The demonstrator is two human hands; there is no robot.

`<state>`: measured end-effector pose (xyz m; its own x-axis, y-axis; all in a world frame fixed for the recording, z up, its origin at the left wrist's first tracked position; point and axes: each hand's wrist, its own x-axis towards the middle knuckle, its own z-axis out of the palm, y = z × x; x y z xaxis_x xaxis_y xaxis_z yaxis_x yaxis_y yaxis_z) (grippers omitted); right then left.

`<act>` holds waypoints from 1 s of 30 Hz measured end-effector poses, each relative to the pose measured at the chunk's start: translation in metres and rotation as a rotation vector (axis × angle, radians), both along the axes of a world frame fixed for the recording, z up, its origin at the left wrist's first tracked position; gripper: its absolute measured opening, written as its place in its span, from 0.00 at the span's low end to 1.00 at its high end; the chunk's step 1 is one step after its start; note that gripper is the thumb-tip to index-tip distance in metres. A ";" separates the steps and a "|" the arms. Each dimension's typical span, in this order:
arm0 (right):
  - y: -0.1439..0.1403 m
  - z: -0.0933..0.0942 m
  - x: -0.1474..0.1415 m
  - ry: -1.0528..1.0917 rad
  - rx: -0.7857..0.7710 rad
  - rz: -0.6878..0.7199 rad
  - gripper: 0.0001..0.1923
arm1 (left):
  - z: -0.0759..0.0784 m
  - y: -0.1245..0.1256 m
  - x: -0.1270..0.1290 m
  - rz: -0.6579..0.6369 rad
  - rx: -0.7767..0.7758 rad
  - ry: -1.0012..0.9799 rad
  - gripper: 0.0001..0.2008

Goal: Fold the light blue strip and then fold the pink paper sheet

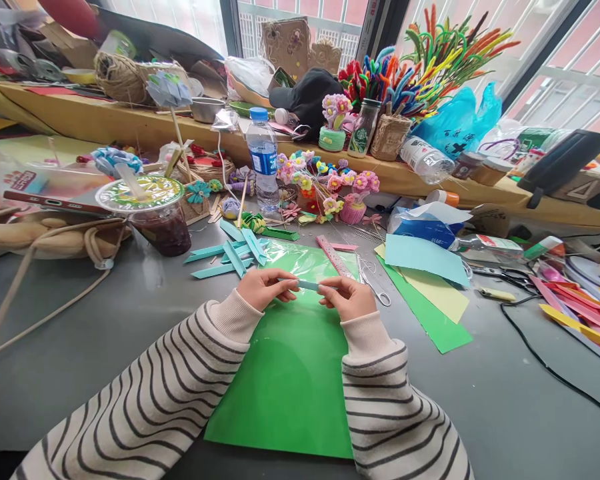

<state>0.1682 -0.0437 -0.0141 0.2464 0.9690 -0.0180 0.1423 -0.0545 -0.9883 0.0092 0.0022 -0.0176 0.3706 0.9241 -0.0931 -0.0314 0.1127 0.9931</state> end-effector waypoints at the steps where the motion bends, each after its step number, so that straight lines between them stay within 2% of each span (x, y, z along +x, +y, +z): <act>1: 0.000 0.000 0.000 0.007 -0.004 0.013 0.12 | 0.001 0.000 0.000 0.002 0.005 0.000 0.08; 6: 0.000 0.001 0.000 0.116 -0.034 0.131 0.13 | 0.004 0.000 -0.002 -0.037 0.060 -0.103 0.12; 12: 0.001 0.001 -0.001 0.405 -0.267 0.320 0.14 | 0.009 -0.002 -0.005 -0.109 0.102 -0.249 0.21; 14: 0.001 0.001 -0.003 0.431 -0.287 0.343 0.15 | 0.009 -0.002 -0.005 -0.113 0.097 -0.265 0.20; 18: 0.000 0.000 -0.008 0.377 -0.287 0.336 0.16 | 0.009 -0.001 -0.004 -0.126 0.076 -0.252 0.13; 23: -0.001 -0.002 -0.011 0.238 -0.115 0.348 0.14 | 0.009 -0.003 -0.003 -0.121 0.050 -0.190 0.15; 27: 0.000 0.001 -0.008 0.124 -0.065 0.374 0.15 | 0.006 -0.002 -0.004 -0.067 0.064 -0.127 0.14; 30: 0.000 0.002 -0.005 0.049 -0.027 0.332 0.15 | 0.003 0.000 -0.005 -0.017 0.098 -0.119 0.13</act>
<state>0.1628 -0.0433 -0.0119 -0.0848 0.9952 -0.0488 0.1091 -0.0394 -0.9933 0.0039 0.0023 -0.0143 0.3890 0.9202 0.0425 -0.1484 0.0171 0.9888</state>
